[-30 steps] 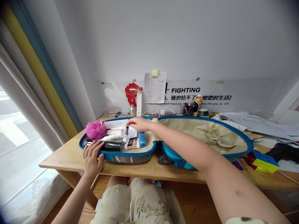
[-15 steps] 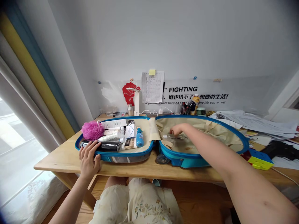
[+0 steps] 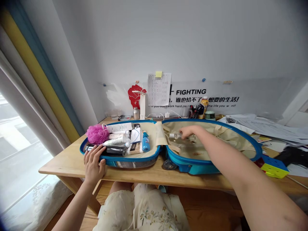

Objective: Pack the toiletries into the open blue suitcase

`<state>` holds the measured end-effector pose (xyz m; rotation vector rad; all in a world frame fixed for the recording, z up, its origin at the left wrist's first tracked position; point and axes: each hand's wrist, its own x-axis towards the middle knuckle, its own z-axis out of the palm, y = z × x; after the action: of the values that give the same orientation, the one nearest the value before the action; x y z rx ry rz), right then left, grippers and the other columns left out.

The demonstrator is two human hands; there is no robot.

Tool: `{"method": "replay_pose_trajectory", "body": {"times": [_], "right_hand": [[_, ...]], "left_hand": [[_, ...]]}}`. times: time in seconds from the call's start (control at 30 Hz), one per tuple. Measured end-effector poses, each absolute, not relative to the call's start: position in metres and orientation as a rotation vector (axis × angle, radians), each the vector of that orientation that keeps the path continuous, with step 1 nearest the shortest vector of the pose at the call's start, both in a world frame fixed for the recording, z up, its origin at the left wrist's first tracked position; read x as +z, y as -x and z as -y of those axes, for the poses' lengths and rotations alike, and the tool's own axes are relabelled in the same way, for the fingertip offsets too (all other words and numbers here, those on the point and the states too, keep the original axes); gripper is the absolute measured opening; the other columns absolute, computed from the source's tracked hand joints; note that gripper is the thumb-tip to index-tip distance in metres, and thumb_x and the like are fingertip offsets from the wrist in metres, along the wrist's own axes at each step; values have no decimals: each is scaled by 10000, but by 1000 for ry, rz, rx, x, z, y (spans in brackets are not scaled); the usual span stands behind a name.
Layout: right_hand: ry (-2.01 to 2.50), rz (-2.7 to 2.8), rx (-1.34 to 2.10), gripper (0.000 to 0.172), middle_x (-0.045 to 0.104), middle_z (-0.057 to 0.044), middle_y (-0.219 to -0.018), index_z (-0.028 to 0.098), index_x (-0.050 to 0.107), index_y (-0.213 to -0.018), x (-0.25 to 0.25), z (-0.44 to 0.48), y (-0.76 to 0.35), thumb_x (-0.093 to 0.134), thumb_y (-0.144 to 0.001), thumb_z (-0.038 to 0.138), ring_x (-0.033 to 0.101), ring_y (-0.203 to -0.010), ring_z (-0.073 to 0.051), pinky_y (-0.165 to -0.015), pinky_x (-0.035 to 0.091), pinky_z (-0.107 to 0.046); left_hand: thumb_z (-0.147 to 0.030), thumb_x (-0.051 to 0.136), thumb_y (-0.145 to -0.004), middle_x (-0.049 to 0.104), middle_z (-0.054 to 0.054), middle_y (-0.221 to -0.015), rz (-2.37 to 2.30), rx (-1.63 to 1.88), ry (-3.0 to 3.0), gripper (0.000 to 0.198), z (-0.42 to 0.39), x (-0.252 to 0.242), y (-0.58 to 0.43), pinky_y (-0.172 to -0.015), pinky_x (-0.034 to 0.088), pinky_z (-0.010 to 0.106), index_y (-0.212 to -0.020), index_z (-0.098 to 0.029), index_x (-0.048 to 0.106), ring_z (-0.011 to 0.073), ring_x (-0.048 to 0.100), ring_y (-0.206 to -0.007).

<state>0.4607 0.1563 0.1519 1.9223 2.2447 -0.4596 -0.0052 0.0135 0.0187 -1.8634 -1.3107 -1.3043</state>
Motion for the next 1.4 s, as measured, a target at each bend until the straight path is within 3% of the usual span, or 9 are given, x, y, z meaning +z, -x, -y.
{"method": "replay_pose_trajectory", "body": {"times": [0.17,0.33,0.53,0.8,1.2,1.4], "right_hand": [[-2049,-2354,-533,479,669,-78,-904,221,612,-1151,199,-146,-464,620,-725,440,609,-642,-165,-509,467,-281],[-2047,-2701,-716,549,624,-114,-1219,233,491,-1325,215,-139,-397,566,-811,409,631,-715,-131,-527,460,-231],[-1471,-3084,-590,510,614,-81,-1281,249,558,-1255,197,-138,-278,634,-751,235,650,-922,-179,-763,510,-285],[-1240,-3202,-533,492,584,-32,-1333,288,579,-1230,172,-160,-199,639,-754,180,549,-1232,-269,-1034,437,-396],[-1216,-3170,-742,328,633,8,-1285,258,666,-1123,158,-162,-172,577,-826,149,595,-1177,-237,-1029,457,-374],[-1431,-3196,-891,334,630,-41,-1303,205,603,-1219,187,-174,-214,487,-907,176,597,-1155,-149,-1032,452,-308]], "left_hand": [[-386,377,-956,599,106,-1321,1350,-1303,1862,451,-15,16,7,-1173,183,446,-1345,-226,538,264,436,-1341],[-386,376,-957,600,107,-1317,1347,-1298,1858,447,-15,16,7,-1172,185,444,-1340,-225,540,263,433,-1344],[-385,374,-960,601,108,-1317,1331,-1303,1861,448,-14,18,6,-1170,184,444,-1345,-222,536,263,434,-1340],[-385,372,-957,602,101,-1320,1349,-1309,1873,454,-14,17,6,-1171,182,438,-1350,-227,536,258,433,-1340],[-384,361,-968,608,110,-1302,1322,-1293,1856,437,-13,20,5,-1167,187,442,-1324,-214,549,253,437,-1334],[-362,367,-971,610,118,-1293,1290,-1285,1858,424,-13,21,5,-1168,187,432,-1318,-199,549,249,431,-1338]]}}
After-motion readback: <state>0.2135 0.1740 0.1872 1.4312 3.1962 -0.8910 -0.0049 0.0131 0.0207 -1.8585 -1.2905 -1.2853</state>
